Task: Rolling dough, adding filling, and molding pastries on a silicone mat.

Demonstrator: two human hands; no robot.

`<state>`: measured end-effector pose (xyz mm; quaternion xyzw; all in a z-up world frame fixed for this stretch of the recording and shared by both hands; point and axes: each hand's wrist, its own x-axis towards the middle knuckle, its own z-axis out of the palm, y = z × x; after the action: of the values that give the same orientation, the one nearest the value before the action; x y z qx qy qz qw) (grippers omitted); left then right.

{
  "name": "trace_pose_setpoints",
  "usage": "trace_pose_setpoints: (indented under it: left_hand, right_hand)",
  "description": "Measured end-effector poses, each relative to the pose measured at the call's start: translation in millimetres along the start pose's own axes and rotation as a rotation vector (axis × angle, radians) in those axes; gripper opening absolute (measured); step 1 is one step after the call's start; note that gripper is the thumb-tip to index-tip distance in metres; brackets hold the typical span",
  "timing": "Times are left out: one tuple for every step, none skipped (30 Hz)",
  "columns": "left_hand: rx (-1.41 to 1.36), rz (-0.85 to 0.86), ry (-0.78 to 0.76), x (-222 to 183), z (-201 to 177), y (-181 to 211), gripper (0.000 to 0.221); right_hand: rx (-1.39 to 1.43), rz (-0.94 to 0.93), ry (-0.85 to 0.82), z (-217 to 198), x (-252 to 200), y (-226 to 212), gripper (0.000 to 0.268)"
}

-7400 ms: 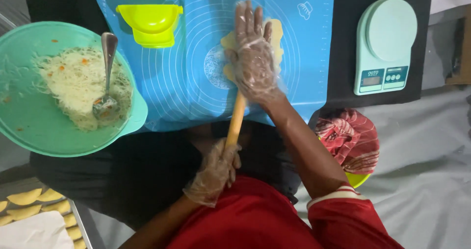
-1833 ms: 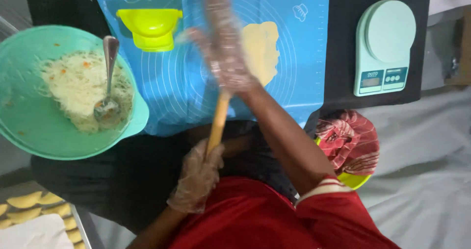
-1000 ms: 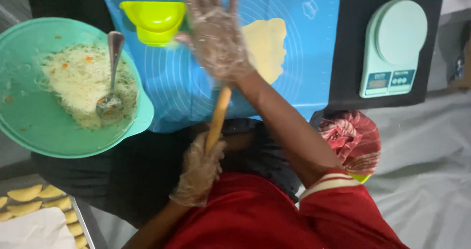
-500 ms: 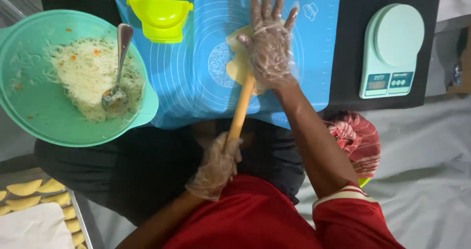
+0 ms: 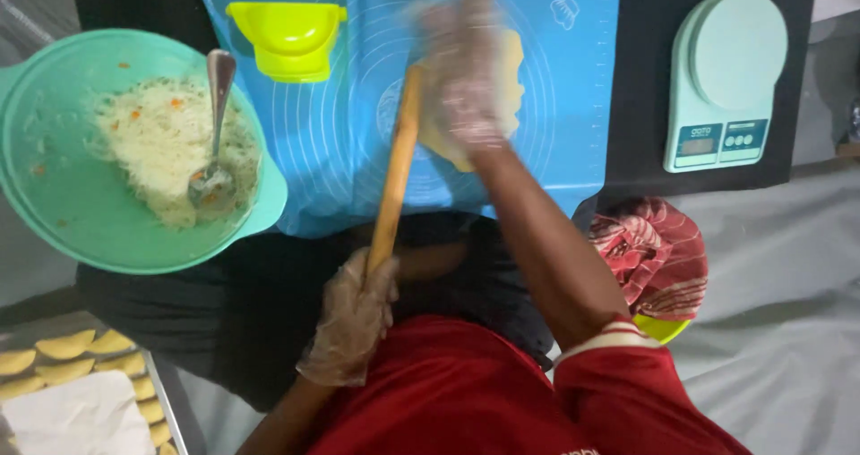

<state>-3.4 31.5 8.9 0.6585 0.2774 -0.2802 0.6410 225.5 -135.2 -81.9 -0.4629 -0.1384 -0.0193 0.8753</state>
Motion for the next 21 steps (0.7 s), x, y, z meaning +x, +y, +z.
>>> trace_pose_setpoints:
  left_hand:
    - [-0.007,0.035,-0.030,-3,-2,-5,0.027]
    - [-0.012,0.074,-0.059,-4,-4,-9,0.026]
    - [-0.012,0.075,-0.049,-9,-1,-10,0.026]
    - [-0.043,0.040,-0.097,-11,3,-10,0.024]
    - [-0.073,0.005,-0.144,-14,8,-9,0.021]
    - [-0.072,0.011,-0.143,-7,18,-20,0.021]
    - [-0.021,0.024,-0.178,0,28,-32,0.015]
    - [0.032,0.031,-0.211,6,38,-46,0.013]
    - [0.036,0.031,-0.208,6,45,-40,0.013]
    - [0.010,0.131,-0.275,6,51,-34,0.025]
    - [-0.015,0.231,-0.343,6,58,-28,0.038]
    - [-0.009,0.233,-0.343,12,61,-34,0.038]
    - [0.093,0.295,-0.403,17,64,-40,0.040]
    - [0.196,0.357,-0.460,22,67,-46,0.043]
    - [0.202,0.360,-0.457,21,64,-39,0.043]
    - [0.351,0.557,-0.406,20,60,-33,0.032]
    - [0.500,0.754,-0.350,20,56,-28,0.024]
    - [0.505,0.753,-0.350,23,51,-19,0.024]
    - [0.668,0.971,-0.101,26,46,-12,0.023]
    - [0.823,1.180,0.159,30,41,-5,0.023]
    - [0.827,1.179,0.156,37,37,4,0.023]
  right_hand:
    - [-0.440,-0.161,0.117,-32,-11,-17,0.052]
    - [-0.878,-0.330,0.228,-63,-20,-33,0.043]
    - [-0.869,-0.329,0.224,-23,-18,-71,0.043]
    - [-0.957,-0.263,0.262,20,-25,-111,0.043]
    - [-1.044,-0.196,0.298,66,-43,-150,0.054]
    - [-1.043,-0.202,0.298,68,-64,-154,0.054]
    - [-0.967,0.082,0.209,70,-85,-158,0.060]
    - [-0.875,0.364,0.115,71,-110,-160,0.067]
    - [-0.872,0.363,0.115,78,-124,-155,0.067]
    - [-0.802,0.504,0.132,85,-138,-151,0.062]
    - [-0.729,0.642,0.147,91,-153,-147,0.060]
    - [-0.725,0.638,0.150,94,-151,-151,0.060]
    - [-0.841,0.745,0.212,96,-151,-157,0.059]
    - [-0.955,0.851,0.272,98,-149,-162,0.058]
    - [-0.950,0.846,0.272,94,-148,-168,0.058]
    - [-1.092,0.754,0.295,90,-147,-175,0.053]
    - [-1.233,0.658,0.318,86,-147,-180,0.048]
    - [-1.228,0.657,0.320,67,-144,-184,0.048]
    - [-1.397,0.446,0.216,49,-141,-187,0.042]
    - [-1.552,0.229,0.106,30,-140,-189,0.036]
    - [-1.550,0.232,0.110,10,-138,-183,0.036]
